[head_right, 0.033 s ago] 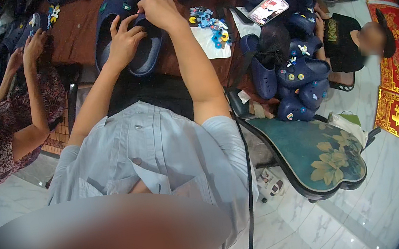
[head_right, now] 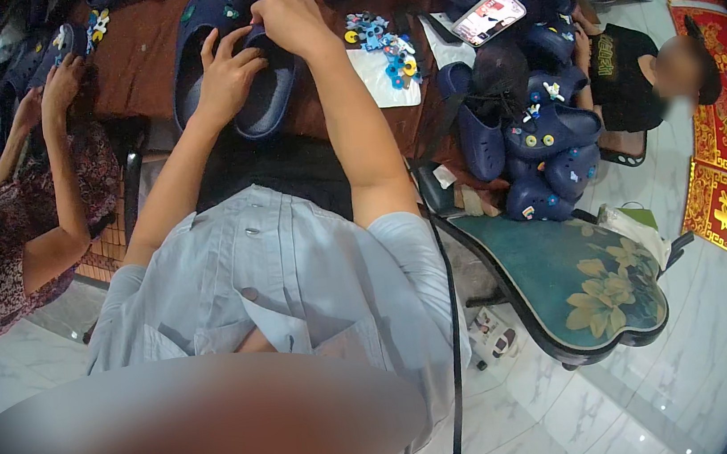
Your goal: The person is stitching small decorative pieces onto blue shoes.
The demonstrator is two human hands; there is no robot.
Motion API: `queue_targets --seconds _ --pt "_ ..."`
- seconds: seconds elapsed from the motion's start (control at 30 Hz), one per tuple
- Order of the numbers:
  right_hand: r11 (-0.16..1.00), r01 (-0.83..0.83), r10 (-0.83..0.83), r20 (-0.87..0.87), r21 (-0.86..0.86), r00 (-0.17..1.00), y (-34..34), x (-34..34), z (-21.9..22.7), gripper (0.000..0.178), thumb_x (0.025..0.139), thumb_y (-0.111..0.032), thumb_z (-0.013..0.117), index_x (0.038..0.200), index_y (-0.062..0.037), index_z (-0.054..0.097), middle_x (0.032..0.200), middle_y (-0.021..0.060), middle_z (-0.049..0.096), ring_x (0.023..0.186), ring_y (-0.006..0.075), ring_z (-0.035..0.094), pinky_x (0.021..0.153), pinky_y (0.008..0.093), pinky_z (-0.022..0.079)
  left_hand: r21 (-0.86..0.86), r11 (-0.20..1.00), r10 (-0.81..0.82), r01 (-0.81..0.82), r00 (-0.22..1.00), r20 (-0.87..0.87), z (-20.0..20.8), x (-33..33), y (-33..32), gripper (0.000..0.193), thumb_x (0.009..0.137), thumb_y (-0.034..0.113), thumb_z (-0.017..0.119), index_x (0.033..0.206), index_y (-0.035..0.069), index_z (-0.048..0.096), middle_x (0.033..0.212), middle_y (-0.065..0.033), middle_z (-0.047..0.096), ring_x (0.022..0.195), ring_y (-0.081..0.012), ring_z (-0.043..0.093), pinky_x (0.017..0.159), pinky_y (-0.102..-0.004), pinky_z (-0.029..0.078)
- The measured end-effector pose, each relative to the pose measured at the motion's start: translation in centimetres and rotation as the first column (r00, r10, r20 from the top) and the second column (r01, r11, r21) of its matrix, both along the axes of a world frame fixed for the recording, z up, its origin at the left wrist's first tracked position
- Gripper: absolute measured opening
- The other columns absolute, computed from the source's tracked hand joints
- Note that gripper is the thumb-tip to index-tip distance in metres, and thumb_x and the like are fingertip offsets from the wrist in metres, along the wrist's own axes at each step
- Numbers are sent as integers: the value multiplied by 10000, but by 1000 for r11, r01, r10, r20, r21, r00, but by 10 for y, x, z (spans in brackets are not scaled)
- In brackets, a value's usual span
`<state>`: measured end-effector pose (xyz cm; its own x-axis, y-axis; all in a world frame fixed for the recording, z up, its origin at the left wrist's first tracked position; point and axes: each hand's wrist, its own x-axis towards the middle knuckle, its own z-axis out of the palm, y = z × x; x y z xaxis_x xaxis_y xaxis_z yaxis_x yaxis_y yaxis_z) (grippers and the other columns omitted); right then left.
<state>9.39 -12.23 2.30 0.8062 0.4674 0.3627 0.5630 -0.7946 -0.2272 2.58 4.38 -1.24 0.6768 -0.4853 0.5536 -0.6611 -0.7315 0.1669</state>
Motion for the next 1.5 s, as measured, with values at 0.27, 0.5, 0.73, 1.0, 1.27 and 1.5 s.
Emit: queue_targets --seconds 0.27,0.5,0.73,1.0,1.27,1.5 --pt "962 8 -34 92 273 995 -3 -28 -8 262 777 30 605 950 -102 750 929 95 648 942 311 574 864 396 479 20 1000 12 -11 999 -44 1 -1 0 120 829 180 628 845 152 743 1008 42 687 1280 -212 487 1154 -494 161" --pt "753 354 -451 43 554 891 -68 -105 -27 244 788 52 563 959 -32 716 956 131 653 982 313 583 891 400 454 47 999 -4 6 1000 -29 1 0 3 120 816 163 623 855 157 737 1022 52 683 1296 -226 471 1157 -500 143" --pt "571 666 -726 -83 481 683 -140 -166 -47 184 814 27 593 951 -16 709 963 151 668 943 321 628 855 412 491 19 1000 -18 18 999 -34 -1 1 2 139 811 147 603 856 164 733 1024 60 682 1303 -227 465 1159 -505 141" --pt "570 671 -737 -66 475 673 -151 -169 -52 177 819 26 619 976 5 696 969 155 644 879 319 645 788 398 511 50 999 9 -7 1000 -25 0 -1 2 116 816 159 622 849 172 733 1013 60 677 1302 -221 466 1159 -508 140" --pt "668 707 -718 -48 231 694 -142 -154 -60 225 799 -45 704 1018 5 687 995 151 597 980 323 567 851 410 464 10 1000 -17 17 999 -41 -1 -1 2 111 785 146 635 841 163 730 1016 52 673 1306 -230 463 1139 -516 176" --pt "623 650 -686 -95 434 721 -127 -148 -45 177 829 -69 707 983 17 691 944 142 630 941 312 584 837 401 460 -65 995 -81 79 996 -25 -2 1 3 121 750 97 634 833 107 722 1020 18 668 1293 -278 459 965 -483 413"
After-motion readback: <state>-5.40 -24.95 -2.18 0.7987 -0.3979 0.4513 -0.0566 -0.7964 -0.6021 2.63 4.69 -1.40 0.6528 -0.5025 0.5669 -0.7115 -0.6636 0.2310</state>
